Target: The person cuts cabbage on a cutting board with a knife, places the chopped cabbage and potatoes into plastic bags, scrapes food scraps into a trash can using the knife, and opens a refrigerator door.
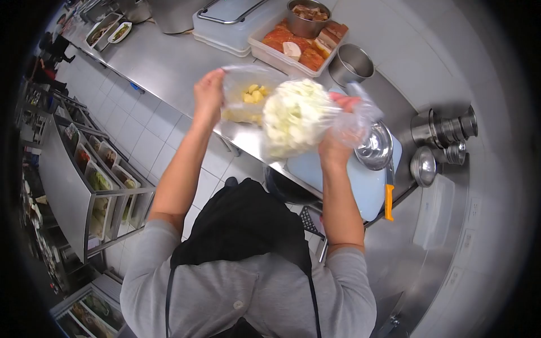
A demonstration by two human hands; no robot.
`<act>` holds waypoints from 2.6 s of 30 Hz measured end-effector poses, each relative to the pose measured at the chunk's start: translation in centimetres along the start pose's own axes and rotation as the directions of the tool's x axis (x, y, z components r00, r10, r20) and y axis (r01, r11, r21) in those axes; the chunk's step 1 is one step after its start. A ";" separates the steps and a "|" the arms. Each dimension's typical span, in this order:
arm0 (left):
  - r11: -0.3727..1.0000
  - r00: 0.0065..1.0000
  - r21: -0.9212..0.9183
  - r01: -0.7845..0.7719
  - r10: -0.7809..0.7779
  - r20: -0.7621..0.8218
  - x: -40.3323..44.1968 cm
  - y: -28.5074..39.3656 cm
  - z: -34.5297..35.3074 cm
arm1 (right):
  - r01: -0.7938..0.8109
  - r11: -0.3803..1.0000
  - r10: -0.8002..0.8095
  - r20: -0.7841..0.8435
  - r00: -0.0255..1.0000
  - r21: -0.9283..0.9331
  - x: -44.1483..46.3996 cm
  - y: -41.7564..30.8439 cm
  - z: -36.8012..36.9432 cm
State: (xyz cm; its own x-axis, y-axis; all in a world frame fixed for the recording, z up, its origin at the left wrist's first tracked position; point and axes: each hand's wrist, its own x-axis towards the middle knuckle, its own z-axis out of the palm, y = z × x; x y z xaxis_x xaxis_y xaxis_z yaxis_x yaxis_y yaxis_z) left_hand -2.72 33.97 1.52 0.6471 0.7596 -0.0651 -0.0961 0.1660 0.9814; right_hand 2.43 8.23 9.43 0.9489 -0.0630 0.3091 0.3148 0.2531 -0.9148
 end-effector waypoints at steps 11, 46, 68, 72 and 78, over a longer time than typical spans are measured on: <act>0.950 0.965 -0.191 -0.248 0.260 0.039 8.8 6.0 1.9 | 0.512 0.832 -0.453 0.271 0.849 -0.213 3.4 7.7 -2.7; 0.657 0.594 0.176 -0.733 0.492 0.637 -1.6 -6.4 7.8 | 0.356 0.847 -0.024 0.641 0.768 -0.394 2.6 7.6 -1.1; 0.618 0.711 0.353 -0.703 0.592 0.380 3.7 -2.0 -1.7 | 0.293 0.870 0.045 0.656 0.753 -0.396 -1.0 18.3 13.7; 0.770 0.756 0.220 -0.599 0.454 0.472 -1.6 2.2 -3.6 | 0.174 0.906 0.116 0.623 0.774 -0.385 -2.2 11.7 14.4; 0.942 0.663 0.335 -0.017 -0.240 0.709 -7.5 6.0 -5.9 | 0.195 0.971 0.012 0.845 0.534 -0.137 -3.6 -1.4 9.1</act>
State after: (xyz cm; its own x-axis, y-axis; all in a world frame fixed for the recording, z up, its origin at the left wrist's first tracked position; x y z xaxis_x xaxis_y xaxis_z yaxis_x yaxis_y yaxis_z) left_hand -12.60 32.93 6.85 0.9884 0.0180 -0.1510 0.1518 -0.0677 0.9861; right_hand -1.57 16.88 11.93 0.4934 0.7852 0.3742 0.4935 0.1015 -0.8638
